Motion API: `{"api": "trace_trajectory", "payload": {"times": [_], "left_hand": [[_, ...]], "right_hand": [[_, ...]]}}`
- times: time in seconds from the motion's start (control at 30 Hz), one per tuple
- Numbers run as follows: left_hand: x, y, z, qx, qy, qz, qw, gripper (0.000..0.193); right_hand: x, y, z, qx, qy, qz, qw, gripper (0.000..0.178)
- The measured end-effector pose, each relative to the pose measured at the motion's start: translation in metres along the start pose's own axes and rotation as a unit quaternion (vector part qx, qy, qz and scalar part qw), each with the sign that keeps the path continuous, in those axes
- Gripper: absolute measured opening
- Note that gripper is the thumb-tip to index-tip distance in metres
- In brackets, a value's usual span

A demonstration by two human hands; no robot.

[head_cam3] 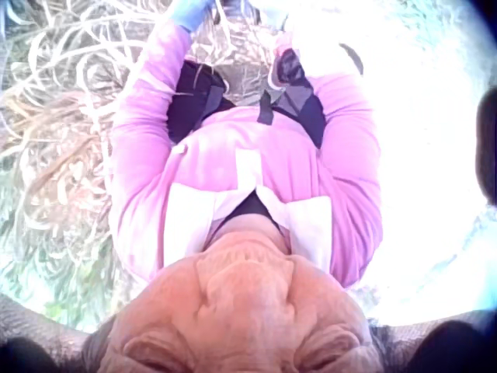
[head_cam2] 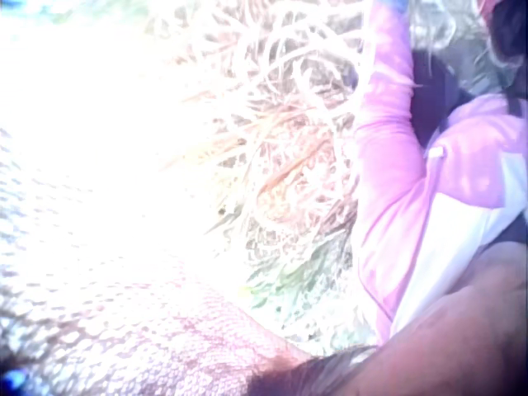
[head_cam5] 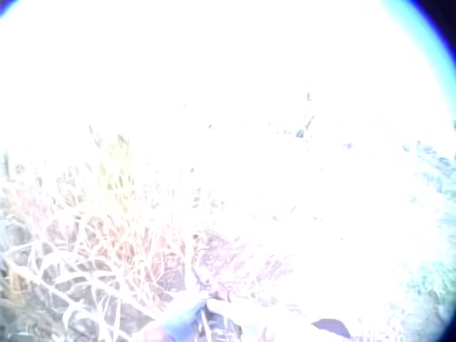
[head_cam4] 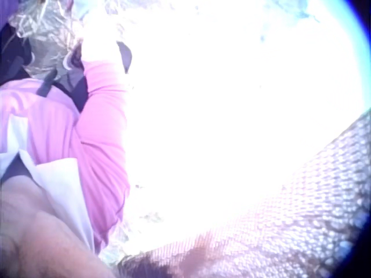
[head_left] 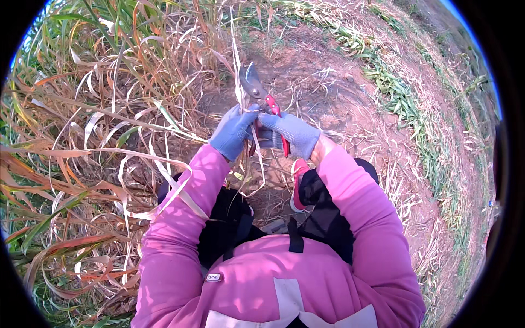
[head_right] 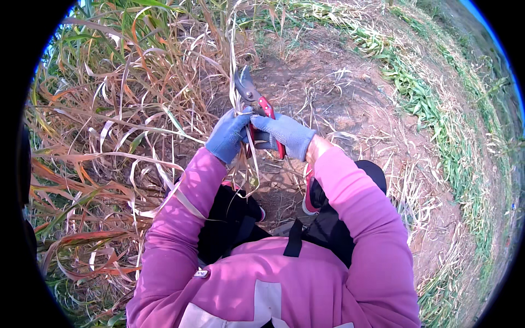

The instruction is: The person uses red-handled pruning shears to cut tall grass and dry plant stalks at ground level in an outdoor field. They repeatedly gather stalks with one hand, cut them near the base, and drop the cut pieces onto the ground.

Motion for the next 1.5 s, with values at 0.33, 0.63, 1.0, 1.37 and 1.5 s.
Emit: {"api": "trace_trajectory", "payload": {"times": [0.33, 0.63, 1.0, 1.37, 1.5], "left_hand": [[0.006, 0.005, -0.024, 0.047, 0.061, 0.048, 0.996, 0.034], [0.017, 0.026, 0.011, 0.001, 0.093, -0.031, 0.995, 0.026], [0.024, 0.052, -0.017, -0.045, 0.19, -0.125, 0.973, 0.024], [0.041, 0.037, 0.052, 0.202, 0.512, -0.067, 0.832, 0.036], [0.035, 0.034, 0.046, 0.186, 0.566, 0.063, 0.801, 0.033]], "right_hand": [[-0.017, 0.002, -0.036, 0.001, -0.019, 0.022, 1.0, 0.022], [-0.016, 0.016, -0.042, -0.011, -0.049, -0.088, 0.995, 0.037], [0.01, -0.012, -0.109, -0.231, -0.11, -0.126, 0.958, 0.029], [0.031, -0.032, -0.085, -0.075, -0.514, -0.245, 0.819, 0.039], [0.005, -0.018, -0.096, -0.032, -0.476, -0.167, 0.863, 0.045]]}}
Point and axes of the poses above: each hand's wrist, its own y-axis towards the middle knuckle, its own z-axis out of the palm, x = y × z, the point moved 5 cm from there along y, towards the middle knuckle, and after that the axes turned 10 degrees about y, right-handed, at the moved point
